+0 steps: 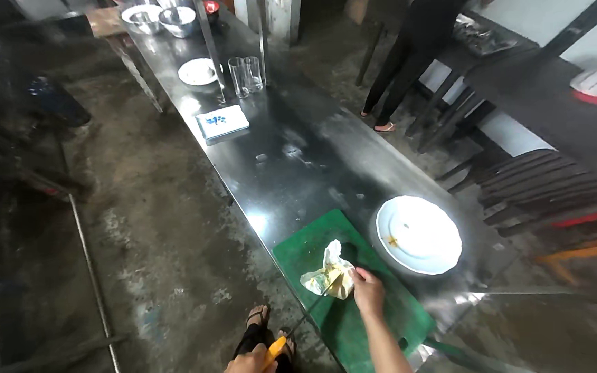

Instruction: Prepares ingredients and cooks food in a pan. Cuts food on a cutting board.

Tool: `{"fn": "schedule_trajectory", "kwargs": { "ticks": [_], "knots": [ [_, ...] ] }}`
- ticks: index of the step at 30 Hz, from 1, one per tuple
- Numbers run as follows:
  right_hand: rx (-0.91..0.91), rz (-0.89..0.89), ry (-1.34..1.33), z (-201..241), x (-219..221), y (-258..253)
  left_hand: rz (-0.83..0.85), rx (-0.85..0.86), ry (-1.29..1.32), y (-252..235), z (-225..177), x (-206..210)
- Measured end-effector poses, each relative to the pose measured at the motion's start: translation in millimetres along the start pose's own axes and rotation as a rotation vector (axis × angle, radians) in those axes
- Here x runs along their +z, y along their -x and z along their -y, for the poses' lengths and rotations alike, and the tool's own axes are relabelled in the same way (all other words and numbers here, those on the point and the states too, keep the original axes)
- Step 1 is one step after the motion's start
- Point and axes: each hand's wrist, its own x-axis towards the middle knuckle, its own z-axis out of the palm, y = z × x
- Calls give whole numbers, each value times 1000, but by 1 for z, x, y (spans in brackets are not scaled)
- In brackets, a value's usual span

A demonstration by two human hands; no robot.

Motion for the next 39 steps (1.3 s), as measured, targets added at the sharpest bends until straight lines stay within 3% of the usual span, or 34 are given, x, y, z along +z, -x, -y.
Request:
{"fn": "schedule_trajectory", "kwargs": {
  "ticks": [8, 13, 17, 20, 24, 26, 29, 31, 33, 35, 39],
  "knots": [
    [-9, -8, 60, 1, -1, 0, 76, -121, -97, -11, -20, -3],
    [-29, -8, 105, 0, -2, 0, 8, -185, -193, -11, -32, 12],
    [-50, -19, 185, 1, -4, 3, -247, -139, -338, -9, -24, 34],
    [-33, 3, 206, 2, -7, 4, -629, 13, -472, -13, -2, 49],
    [-25, 37, 210, 6, -12, 5, -883, 160, -552, -16, 24, 47],
    [-103, -5, 184, 7, -19, 8, -886, 179, -534, -14, 27, 40],
    [-421, -51, 184, 10, -27, 14, -819, 125, -414, -2, 25, 31],
    [-574, 144, 285, 20, -23, 11, -811, 71, -373, -3, 21, 23],
    [-595, 358, 469, 35, -14, 6, -762, -6, -331, -17, 5, 12],
    [-586, 439, 604, 46, -8, 3, -617, -51, -246, -45, -20, -5],
    [-636, 465, 633, 41, -9, 0, -540, 128, -178, -108, -63, -23]
  ]
}}
